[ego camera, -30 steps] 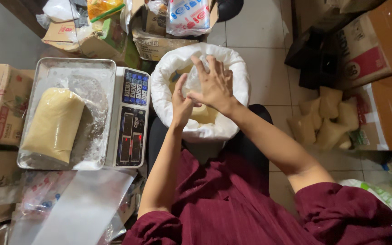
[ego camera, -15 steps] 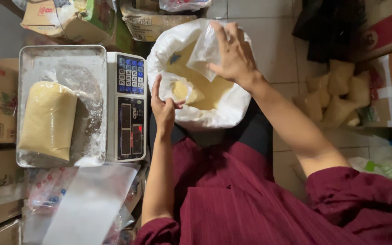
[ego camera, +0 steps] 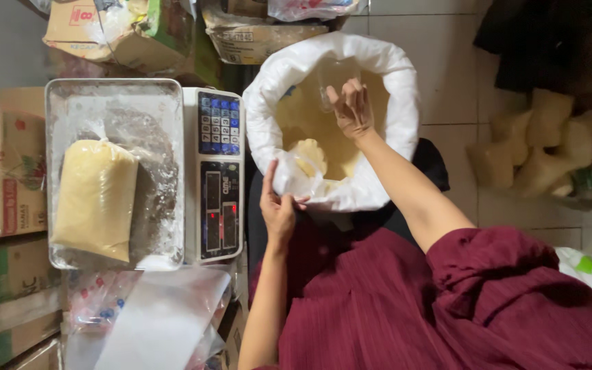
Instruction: The person scoops a granular substance from a large sack into a plastic bag placed on a digital scale. They adjust the amount to reach a target weight, then tie the bag and set it aside. The process is repeated for a second bag.
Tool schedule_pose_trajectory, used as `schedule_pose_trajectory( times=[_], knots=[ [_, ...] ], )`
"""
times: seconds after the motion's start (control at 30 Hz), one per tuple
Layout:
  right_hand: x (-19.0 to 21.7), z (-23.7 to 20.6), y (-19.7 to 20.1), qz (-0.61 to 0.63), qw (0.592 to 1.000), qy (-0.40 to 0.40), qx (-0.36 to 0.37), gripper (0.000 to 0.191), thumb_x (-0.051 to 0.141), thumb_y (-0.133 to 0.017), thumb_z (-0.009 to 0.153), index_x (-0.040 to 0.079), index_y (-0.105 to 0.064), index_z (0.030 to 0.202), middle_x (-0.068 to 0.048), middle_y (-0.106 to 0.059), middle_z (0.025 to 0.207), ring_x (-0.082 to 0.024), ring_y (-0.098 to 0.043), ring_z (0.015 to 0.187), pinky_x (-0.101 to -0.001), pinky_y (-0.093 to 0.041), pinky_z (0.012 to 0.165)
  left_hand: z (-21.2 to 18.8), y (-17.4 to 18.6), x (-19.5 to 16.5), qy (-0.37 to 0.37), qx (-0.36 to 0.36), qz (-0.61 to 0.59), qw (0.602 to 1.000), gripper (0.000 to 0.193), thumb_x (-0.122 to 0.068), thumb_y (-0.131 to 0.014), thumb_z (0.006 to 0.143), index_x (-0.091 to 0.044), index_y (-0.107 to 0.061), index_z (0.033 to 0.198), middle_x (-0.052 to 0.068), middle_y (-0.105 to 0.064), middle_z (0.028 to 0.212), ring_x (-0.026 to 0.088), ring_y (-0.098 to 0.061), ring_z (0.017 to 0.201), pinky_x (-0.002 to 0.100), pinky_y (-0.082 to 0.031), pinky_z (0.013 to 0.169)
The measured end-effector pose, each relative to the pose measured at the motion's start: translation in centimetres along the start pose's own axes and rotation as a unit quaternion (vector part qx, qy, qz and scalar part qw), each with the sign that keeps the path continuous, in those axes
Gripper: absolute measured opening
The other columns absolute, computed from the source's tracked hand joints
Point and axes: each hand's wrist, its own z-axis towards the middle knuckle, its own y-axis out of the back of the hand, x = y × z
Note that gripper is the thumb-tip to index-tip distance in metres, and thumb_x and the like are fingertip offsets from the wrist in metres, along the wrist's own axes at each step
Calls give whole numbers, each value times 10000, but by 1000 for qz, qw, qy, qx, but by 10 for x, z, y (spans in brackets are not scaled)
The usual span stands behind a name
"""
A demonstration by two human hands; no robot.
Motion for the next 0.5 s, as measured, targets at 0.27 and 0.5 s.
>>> schedule_pose_trajectory(
  times=[0.27,0.5],
  knots=[
    [-8,19,-31,-116,983,29,138,800,223,-753,836,278,-433,1567,-191,-434,1462,-429,-394,1427,-634,-429,1127,0,-4,3,85,-10,4,996,817,139,-382,873,-64,-297,1659,265,-538,1459,151,-736,739,252,-591,645],
    [-18,33,-54,-107,966,-59,229,950,417,-788,841,172,-336,1639,-253,-383,1566,-447,-347,1457,-613,-473,946,5,-13,1,63,-17,9,998,801,164,-374,829,-53,-306,1597,193,-408,1601,192,-751,775,242,-578,608]
  ],
)
